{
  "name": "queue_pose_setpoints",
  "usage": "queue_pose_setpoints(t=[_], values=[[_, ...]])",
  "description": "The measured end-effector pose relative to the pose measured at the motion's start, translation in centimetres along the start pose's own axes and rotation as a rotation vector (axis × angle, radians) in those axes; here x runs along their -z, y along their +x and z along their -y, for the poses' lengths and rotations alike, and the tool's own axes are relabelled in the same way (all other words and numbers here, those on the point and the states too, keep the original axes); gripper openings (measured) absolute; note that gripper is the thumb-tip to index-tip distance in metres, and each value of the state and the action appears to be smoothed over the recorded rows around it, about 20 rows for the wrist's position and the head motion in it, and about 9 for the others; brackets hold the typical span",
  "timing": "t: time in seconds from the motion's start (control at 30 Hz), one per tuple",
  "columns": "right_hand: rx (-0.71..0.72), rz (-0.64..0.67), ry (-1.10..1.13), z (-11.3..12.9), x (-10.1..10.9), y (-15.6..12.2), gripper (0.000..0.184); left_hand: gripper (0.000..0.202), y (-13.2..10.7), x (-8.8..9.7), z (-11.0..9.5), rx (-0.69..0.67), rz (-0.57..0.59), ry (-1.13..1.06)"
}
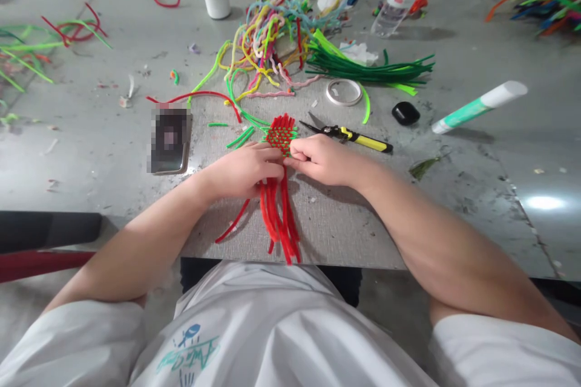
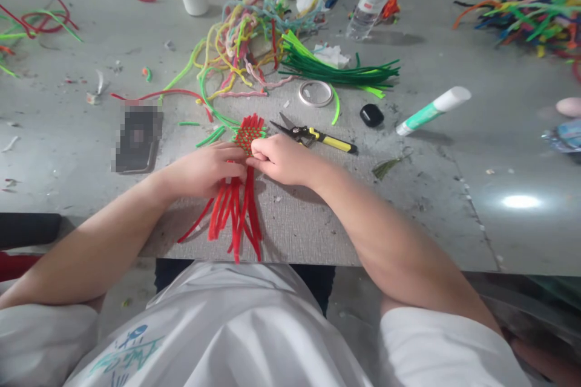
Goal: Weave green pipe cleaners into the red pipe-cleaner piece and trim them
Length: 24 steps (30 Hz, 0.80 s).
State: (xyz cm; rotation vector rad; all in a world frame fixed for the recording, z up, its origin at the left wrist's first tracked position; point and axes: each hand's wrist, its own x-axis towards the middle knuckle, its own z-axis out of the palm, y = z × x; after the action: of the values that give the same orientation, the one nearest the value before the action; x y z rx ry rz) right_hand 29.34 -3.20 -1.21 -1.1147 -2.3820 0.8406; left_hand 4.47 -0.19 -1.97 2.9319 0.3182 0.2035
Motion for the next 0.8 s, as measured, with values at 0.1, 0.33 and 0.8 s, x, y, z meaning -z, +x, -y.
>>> queue_pose_setpoints(t=[0.1,0.33,0.8], values=[[-0.071,0.023,-0.077,0.4,0.1,0.1,0.047,0.020,0.0,0.0,-0.1,0.013,-0.004,-0.001],[-0.106,0.120,-0.155,0.7,0.3,0.1,0.039,0.024,0.1,0.2,-0.1,0.003,-0.021,-0.052],[-0.239,0.246,-0.124,2.0,0.5,0.0,0.014,0.014,0.2,0.4,-0.3,0.054,-0.044,-0.090]])
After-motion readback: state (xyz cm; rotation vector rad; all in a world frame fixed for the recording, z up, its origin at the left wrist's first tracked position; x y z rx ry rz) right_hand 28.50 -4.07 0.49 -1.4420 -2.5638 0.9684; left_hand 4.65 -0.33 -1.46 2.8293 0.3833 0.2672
